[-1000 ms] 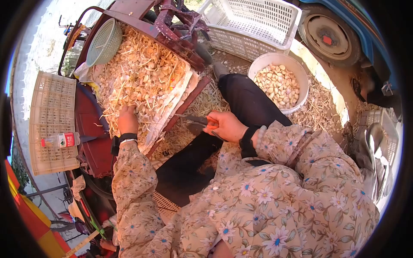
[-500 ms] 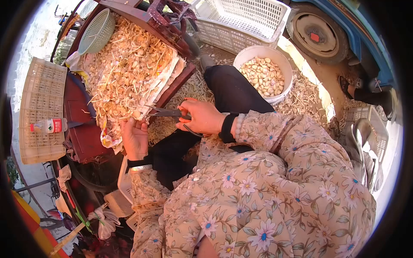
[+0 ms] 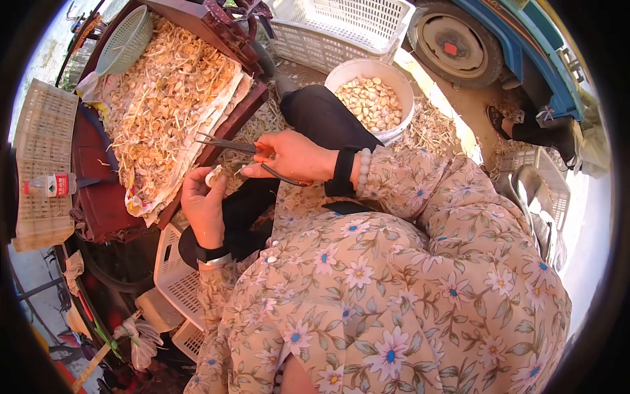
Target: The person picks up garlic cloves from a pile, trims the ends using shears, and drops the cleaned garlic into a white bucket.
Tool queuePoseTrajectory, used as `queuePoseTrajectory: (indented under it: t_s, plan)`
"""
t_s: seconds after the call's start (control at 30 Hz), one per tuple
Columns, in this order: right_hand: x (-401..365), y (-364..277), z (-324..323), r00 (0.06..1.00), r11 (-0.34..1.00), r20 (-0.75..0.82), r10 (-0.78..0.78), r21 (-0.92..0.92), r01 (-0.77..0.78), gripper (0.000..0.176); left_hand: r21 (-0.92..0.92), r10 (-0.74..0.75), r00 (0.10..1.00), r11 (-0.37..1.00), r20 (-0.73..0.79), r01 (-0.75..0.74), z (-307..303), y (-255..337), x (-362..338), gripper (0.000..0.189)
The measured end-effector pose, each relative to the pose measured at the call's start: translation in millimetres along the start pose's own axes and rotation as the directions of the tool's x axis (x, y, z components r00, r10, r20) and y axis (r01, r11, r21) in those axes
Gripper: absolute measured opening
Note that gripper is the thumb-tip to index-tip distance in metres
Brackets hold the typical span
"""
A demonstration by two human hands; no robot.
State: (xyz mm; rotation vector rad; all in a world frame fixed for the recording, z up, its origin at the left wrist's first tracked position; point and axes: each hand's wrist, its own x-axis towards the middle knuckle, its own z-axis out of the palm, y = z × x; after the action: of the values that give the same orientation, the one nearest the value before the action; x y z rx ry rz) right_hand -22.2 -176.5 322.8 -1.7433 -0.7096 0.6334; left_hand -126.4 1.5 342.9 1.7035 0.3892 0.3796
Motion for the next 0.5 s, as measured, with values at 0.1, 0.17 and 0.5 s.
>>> queuePoseTrajectory:
  t_s: [0.1, 0.17, 0.5]
  plan:
    - [-1.9, -12.2, 6.7, 0.997, 0.992, -0.049, -0.066, 0.100, 0.070, 0.044, 0.089, 0.119, 0.993, 0.989, -0.022, -0.116, 9.2, 5.9, -5.1, 0.022]
    - [-4.5, -14.5, 8.2, 0.985, 0.988, -0.075, -0.155, -0.020, 0.154, 0.045, -0.101, 0.014, 0.999, 0.995, -0.036, -0.018, 9.9, 5.5, -5.6, 0.021]
    - [-16.1, -10.5, -18.6, 0.974, 0.769, 0.050, -0.223, -0.605, 0.207, 0.043, -0.223, -0.178, 0.973, 0.953, 0.147, 0.208, 3.8, 8.8, -19.0, 0.024]
